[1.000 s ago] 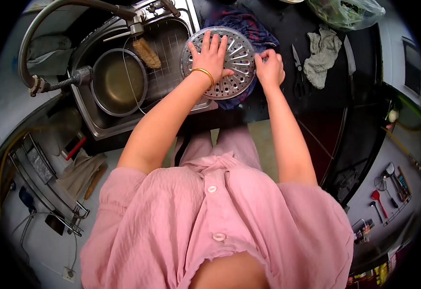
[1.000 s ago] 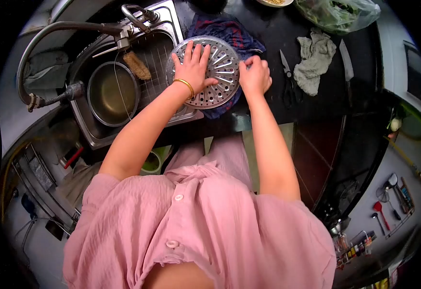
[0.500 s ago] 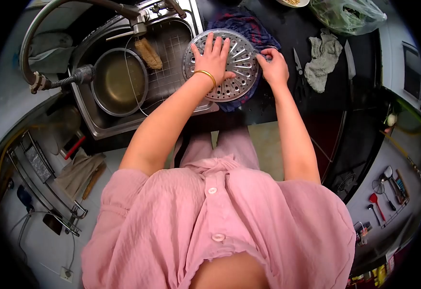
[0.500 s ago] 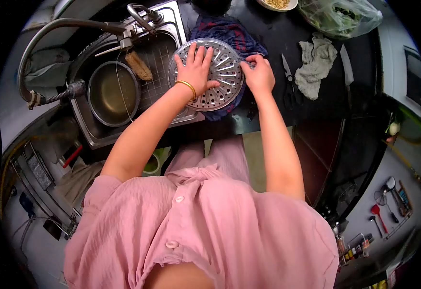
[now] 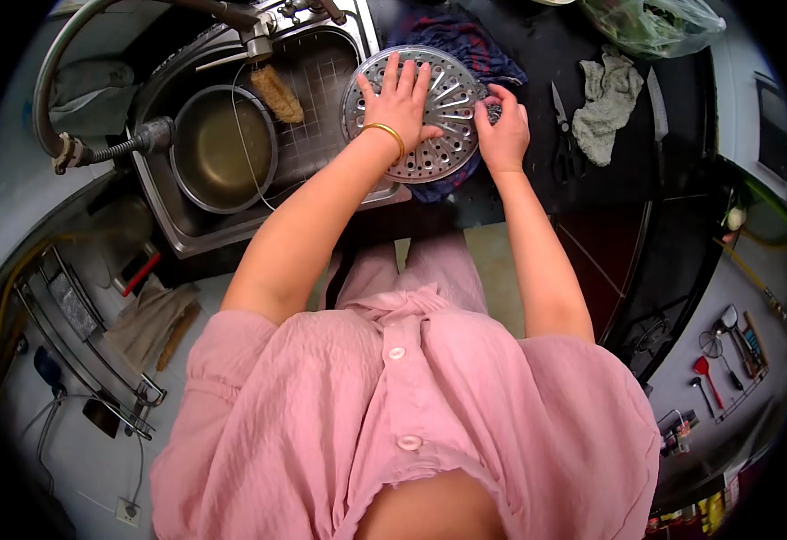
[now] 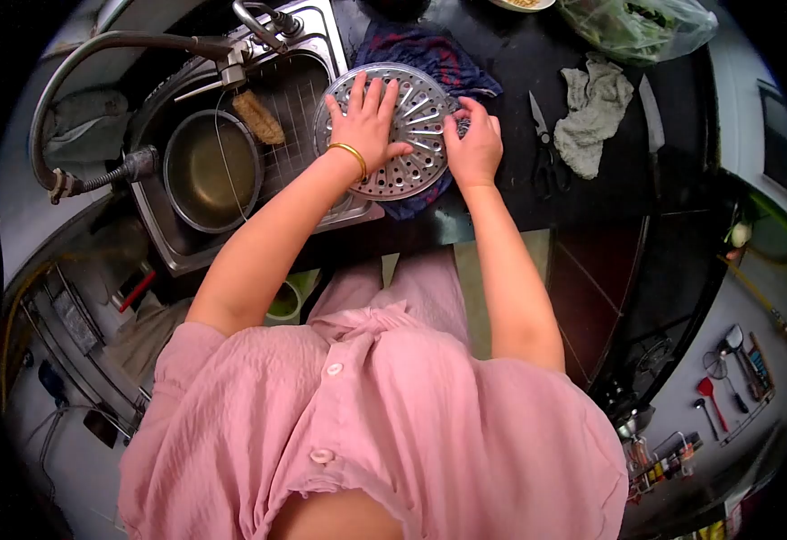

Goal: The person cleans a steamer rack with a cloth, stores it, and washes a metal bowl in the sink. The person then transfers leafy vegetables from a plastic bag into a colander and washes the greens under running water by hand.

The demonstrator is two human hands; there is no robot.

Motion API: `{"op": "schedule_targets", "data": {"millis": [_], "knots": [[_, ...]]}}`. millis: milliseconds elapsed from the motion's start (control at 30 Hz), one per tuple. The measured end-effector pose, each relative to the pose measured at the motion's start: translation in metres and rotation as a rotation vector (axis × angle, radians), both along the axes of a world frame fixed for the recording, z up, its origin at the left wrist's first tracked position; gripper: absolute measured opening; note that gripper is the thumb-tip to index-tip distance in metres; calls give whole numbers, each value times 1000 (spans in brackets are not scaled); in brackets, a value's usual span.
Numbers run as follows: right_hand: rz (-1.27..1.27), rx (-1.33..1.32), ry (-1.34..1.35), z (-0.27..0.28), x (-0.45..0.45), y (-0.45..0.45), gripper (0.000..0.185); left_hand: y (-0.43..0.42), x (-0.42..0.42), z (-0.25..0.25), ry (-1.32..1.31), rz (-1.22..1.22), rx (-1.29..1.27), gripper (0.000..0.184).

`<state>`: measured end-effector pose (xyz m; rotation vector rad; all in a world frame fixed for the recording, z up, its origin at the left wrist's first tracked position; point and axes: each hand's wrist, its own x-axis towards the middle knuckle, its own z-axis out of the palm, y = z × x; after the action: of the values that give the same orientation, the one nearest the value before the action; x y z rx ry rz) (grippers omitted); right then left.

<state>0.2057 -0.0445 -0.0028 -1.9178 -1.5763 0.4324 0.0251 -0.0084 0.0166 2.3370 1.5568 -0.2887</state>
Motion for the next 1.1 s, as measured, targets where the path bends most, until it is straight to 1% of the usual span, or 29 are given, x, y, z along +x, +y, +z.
{"op": "schedule_targets", "data": {"millis": [33, 100, 133, 167, 233, 267, 300, 367, 500, 567, 600, 667, 700, 767, 900, 967, 1000, 1067, 1100], "knots": [[1, 0, 0, -1, 1, 1, 30, 1, 0, 0, -5, -2, 5, 105], [-50, -114, 39, -2, 4, 6, 30, 1, 0, -1, -6, -1, 6, 105], [-56, -180, 78, 0, 7, 10, 27, 1, 0, -1, -6, -1, 8, 105], [-57, -178, 77, 2, 10, 14, 27, 1, 0, -2, -7, -2, 9, 105], [69, -258, 43, 8, 15, 21, 22, 1, 0, -1, -8, -3, 1, 105], [59, -323, 12, 13, 16, 22, 19, 1, 0, -1, -8, -4, 1, 105], [58, -322, 12, 18, 17, 23, 19, 0, 1, -1, -9, -3, -1, 105], [49, -511, -7, 23, 19, 26, 18, 2, -1, -1, -8, 1, -1, 105], [78, -439, -40, 15, 20, 30, 23, 3, 1, 1, 3, -7, -18, 105], [5, -253, -101, 10, 18, 27, 23, 2, 0, 2, 11, -5, -26, 105], [6, -251, -101, 9, 18, 26, 23, 2, 1, 2, 9, -3, -33, 105], [56, -342, -151, 10, 21, 21, 20, 2, 1, 3, 7, 0, -40, 104], [58, -341, -151, 12, 20, 21, 20, 2, 1, 3, 6, -2, -43, 104], [50, -335, -236, 15, 16, 24, 20, 3, 0, 2, 6, -1, -48, 104], [28, -295, -221, 14, 7, 44, 19, 4, 1, 3, 15, -5, -44, 104], [-8, -387, -138, 17, 10, 44, 20, 3, 3, 4, 18, -11, -44, 105], [-9, -382, -139, 18, 12, 40, 20, 3, 2, 3, 9, -10, -44, 105], [-99, -592, -29, 16, 14, 27, 21, 2, 0, 2, -3, -8, -32, 105], [-96, -593, -29, 14, 12, 29, 21, 3, 0, 2, -2, -4, -34, 105]]}}
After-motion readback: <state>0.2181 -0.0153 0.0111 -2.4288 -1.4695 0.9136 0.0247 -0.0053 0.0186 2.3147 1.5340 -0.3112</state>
